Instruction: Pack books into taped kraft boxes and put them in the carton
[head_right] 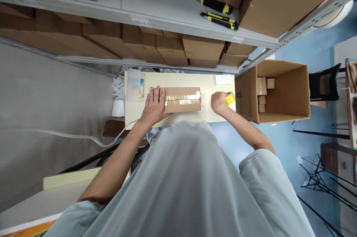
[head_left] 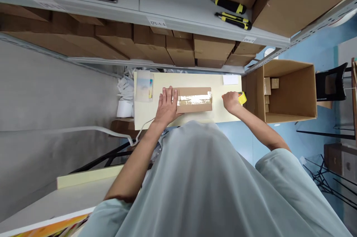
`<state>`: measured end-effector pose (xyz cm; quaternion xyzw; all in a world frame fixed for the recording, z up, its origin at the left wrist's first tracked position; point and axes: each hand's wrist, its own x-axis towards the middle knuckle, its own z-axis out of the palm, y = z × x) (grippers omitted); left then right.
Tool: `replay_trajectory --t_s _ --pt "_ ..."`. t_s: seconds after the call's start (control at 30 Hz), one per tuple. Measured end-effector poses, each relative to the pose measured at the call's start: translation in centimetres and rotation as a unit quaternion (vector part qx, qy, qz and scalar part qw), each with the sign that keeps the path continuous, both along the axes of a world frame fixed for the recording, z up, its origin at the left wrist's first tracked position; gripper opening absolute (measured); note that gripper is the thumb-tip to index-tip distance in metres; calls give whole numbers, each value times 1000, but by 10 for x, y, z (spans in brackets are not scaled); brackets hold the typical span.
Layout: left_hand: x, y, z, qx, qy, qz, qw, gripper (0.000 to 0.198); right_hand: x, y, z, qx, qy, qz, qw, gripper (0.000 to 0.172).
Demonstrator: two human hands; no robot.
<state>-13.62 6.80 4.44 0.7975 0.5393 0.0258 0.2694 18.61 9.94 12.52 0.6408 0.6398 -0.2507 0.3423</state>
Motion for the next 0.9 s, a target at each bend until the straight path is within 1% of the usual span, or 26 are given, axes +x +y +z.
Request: replay_trajectory --t_s 0.07,0.1,0.17,0.23,0.3,0.33,0.4,0.47,0.53,0.57,0.6,0.67,0.7,0.77,0.83,0.9 --pt "-3 -2 -3 16 7 -4 1000 133 8 -3 2 6 -64 -21 998 34" --pt "-3 -2 -4 24 10 -2 1000 133 13 -3 6 21 -77 -26 996 35" --pt "-2 -3 -4 41 14 10 999 134 23 -1 19 70 -69 -54 994 41" --pt "8 1 0 65 6 23 998 137 32 9 38 126 -44 -71 989 46" --pt "26 13 9 111 -33 -4 993 140 37 25 57 186 2 -82 979 53" --pt "37 22 16 140 -57 -22 988 143 37 36 66 211 36 -88 973 54" --pt "61 45 36 201 -100 -44 974 142 31 63 82 252 124 -70 957 49" --pt "80 74 60 250 -133 -48 958 138 15 94 95 298 217 -14 930 43" --pt "92 105 85 285 -144 -32 947 124 -8 129 106 346 279 57 894 40" --pt "94 119 98 295 -141 -18 945 115 -22 147 111 362 290 86 882 38" --pt "94 133 109 299 -134 -3 945 107 -37 166 116 373 285 108 876 37" --pt "91 153 130 295 -115 27 948 95 -65 199 126 371 240 130 888 35" --pt "88 159 138 290 -108 38 950 91 -77 214 130 365 212 133 897 35" --pt "81 164 150 289 -101 52 951 83 -97 239 135 354 172 134 909 33" --pt "75 159 155 296 -102 57 948 77 -109 256 136 350 154 130 915 31" --pt "72 148 152 300 -108 61 946 73 -116 268 132 348 146 123 918 29"
